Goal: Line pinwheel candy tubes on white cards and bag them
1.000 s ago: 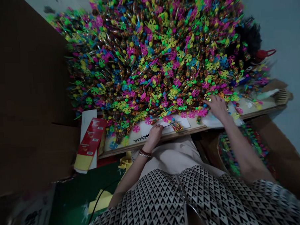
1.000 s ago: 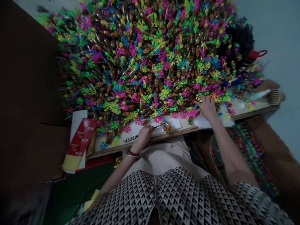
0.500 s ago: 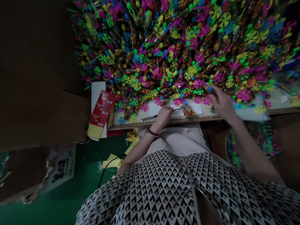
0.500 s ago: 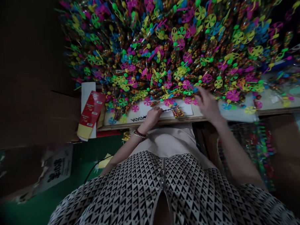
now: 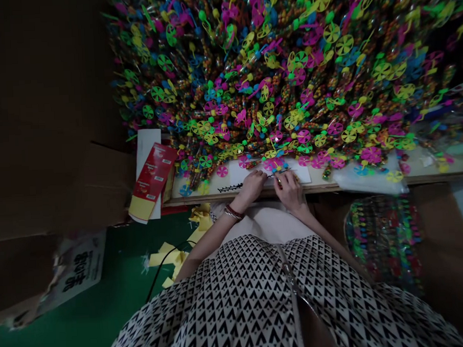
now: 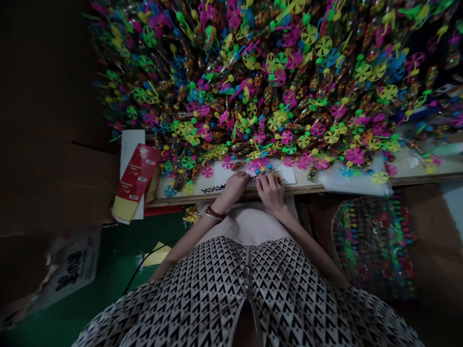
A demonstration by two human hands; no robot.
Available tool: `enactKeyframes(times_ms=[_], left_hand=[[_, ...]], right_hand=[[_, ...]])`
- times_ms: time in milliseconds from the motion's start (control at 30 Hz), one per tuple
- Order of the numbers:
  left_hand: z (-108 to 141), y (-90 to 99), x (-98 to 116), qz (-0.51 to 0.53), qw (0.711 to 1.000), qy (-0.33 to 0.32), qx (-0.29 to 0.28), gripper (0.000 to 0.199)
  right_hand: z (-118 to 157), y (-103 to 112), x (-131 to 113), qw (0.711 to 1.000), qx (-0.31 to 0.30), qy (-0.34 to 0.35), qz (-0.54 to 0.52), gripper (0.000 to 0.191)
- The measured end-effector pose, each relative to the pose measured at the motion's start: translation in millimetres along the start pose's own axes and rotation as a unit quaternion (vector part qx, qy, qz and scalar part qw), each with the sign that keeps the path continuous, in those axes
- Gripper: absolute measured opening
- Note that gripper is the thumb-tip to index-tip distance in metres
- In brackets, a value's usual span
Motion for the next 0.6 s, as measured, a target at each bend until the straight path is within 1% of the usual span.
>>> enactKeyframes(times_ms=[100,200,300,367,400,433,467,533,567,600], left_hand=[[0.0,-1.8,-0.7,0.001,1.0,-0.011,0.01,0.019],[0.9,-1.8,0.0,-0.002,1.0,-0.022,0.013,0.02],[1.7,0.2,-0.1,0.0,1.0,-0.021,0.011,0.019],[1.2,1.8,-1.3,0.007,1.0,-0.015,0.014,0.02],[0.5,2.1,-2.0,0.01,1.0,-0.012,0.014,0.02],[-0.6,1.9,-2.7,0.013,1.0,-0.007,0.012,0.021],[-2.1,1.4,-3.5,0.014,1.0,-0.001,0.009,0.021],[-5.4,0.5,-4.5,0.018,1.0,0.012,0.002,0.022],[-7.0,0.5,-4.9,0.02,1.0,0.02,-0.002,0.022],[-8.3,1.0,-5.4,0.023,0.999,0.027,-0.004,0.022]], right_hand=[[3.8,-9.2,0.9,1.0,0.002,0.01,0.025,0.035],[5.7,-13.0,-4.7,0.999,0.0,0.004,0.045,0.035],[8.1,-8.1,-13.6,0.999,-0.014,0.001,0.043,0.035],[8.0,3.8,-11.3,1.0,-0.017,0.006,0.022,0.033],[5.9,13.1,-4.0,1.0,-0.01,0.007,0.015,0.033],[1.9,24.7,8.8,1.0,0.007,0.003,0.014,0.034],[-4.3,38.0,27.3,0.999,0.031,-0.007,0.023,0.036],[-22.2,65.8,77.3,0.993,0.087,-0.04,0.067,0.041],[-33.2,77.0,104.7,0.989,0.101,-0.051,0.095,0.039],[-45.4,84.3,130.2,0.988,0.094,-0.044,0.116,0.038]])
Point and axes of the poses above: each hand's wrist, its own z-axis away from the middle knuckle, its own y-axis out of the back of the hand, x = y × z, the point moved 5 cm from there along -z, towards the middle knuckle, and after that the axes turned 5 degrees about x, right-handed, at the moved point
